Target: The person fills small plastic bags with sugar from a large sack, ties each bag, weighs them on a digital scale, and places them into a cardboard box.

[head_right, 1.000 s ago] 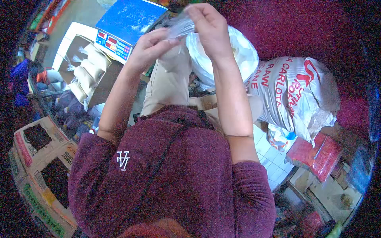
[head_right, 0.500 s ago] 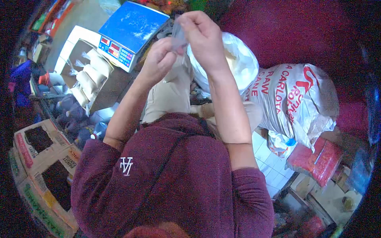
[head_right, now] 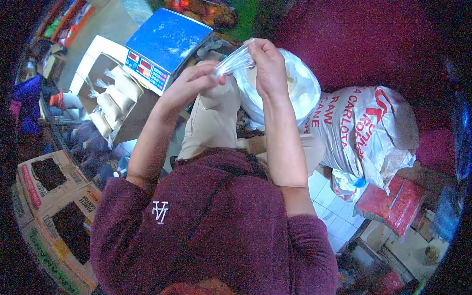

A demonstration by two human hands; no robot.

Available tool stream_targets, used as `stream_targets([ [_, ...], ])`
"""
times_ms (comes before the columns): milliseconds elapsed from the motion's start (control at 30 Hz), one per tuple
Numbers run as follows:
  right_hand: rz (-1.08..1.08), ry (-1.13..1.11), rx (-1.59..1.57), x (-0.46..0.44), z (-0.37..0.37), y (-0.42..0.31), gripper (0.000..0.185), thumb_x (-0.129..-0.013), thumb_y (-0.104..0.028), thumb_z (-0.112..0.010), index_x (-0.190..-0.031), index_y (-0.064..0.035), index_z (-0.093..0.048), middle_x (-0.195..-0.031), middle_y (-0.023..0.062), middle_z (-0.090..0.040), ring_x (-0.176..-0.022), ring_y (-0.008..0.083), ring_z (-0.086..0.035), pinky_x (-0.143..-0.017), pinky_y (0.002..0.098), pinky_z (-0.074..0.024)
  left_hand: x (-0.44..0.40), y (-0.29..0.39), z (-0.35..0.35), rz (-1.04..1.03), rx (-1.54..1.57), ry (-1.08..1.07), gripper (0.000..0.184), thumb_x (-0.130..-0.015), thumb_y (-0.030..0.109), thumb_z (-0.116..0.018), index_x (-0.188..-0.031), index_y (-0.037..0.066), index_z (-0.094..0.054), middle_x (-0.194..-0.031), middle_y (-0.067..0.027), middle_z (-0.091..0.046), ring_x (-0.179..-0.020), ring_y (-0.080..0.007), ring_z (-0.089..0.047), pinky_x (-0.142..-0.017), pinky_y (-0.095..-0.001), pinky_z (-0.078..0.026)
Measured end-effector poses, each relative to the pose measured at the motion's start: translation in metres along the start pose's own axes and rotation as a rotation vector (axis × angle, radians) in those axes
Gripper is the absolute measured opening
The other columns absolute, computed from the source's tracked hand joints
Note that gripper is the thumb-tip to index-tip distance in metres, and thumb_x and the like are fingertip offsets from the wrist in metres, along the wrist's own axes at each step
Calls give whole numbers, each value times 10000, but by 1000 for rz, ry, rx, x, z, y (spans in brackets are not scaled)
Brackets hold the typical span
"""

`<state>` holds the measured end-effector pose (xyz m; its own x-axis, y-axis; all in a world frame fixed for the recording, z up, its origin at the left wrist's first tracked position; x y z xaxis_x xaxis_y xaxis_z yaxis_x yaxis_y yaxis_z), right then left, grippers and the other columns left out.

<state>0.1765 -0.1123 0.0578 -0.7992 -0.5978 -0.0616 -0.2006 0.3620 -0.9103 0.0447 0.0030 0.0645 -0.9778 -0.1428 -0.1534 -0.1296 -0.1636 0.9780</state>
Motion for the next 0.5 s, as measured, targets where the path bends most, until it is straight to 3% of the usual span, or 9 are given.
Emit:
stream_targets([
  [100, 5, -9, -1, -4, -3, -5, 108, -870, -95, -577, -935, -14, -607, -816, 0, -595, -713, 58, -505, -649, 203, -390, -2, 3, 0, 69, 83, -14, 241, -808, 229, -537, -833, 6, -625, -889, -126, -577, -902, -236, -515, -813, -316, -396],
  [200, 18, -36, 16, -8, -4, -9, 109, -867, -95, -582, -936, -15, -610, -816, -7, -592, -702, 54, -493, -643, 201, -385, -3, -2, -4, -122, -73, -71, 191, -866, 171, -511, -904, 11, -607, -1000, -77, -576, -990, -196, -513, -892, -301, -367],
  [267, 40, -55, 18, -11, -3, -8, 120, -866, -109, -594, -938, -15, -614, -806, -14, -583, -686, 51, -475, -635, 202, -376, -4, -8, -5, -286, -485, 42, 175, -897, 142, -483, -912, 13, -600, -989, -108, -585, -985, -242, -537, -883, -332, -387],
  [400, 72, 22, -10, -13, 2, -13, 119, -867, -113, -595, -927, -12, -615, -790, -14, -576, -677, 48, -463, -624, 201, -368, -17, -15, -14, -267, -565, 88, 191, -915, 136, -453, -918, 7, -594, -973, -130, -590, -946, -259, -562, -849, -339, -415],
  [500, 72, -110, 5, -9, 12, -28, 203, -871, -162, -607, -1000, -5, -598, -872, 31, -609, -742, 86, -527, -693, 213, -403, -21, -7, -12, -248, -398, 175, 181, -920, 130, -458, -941, 7, -589, -983, -120, -602, -915, -236, -579, -833, -337, -435],
])
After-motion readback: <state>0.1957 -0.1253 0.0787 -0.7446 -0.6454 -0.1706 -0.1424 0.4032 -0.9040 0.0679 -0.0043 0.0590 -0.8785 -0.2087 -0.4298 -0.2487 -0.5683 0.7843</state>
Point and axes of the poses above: each hand's wrist, its own x-axis away from the middle knuckle, its own z-axis out of the back of the hand, y = z × x, the point moved 4 cm from there along -x, towards the middle knuckle
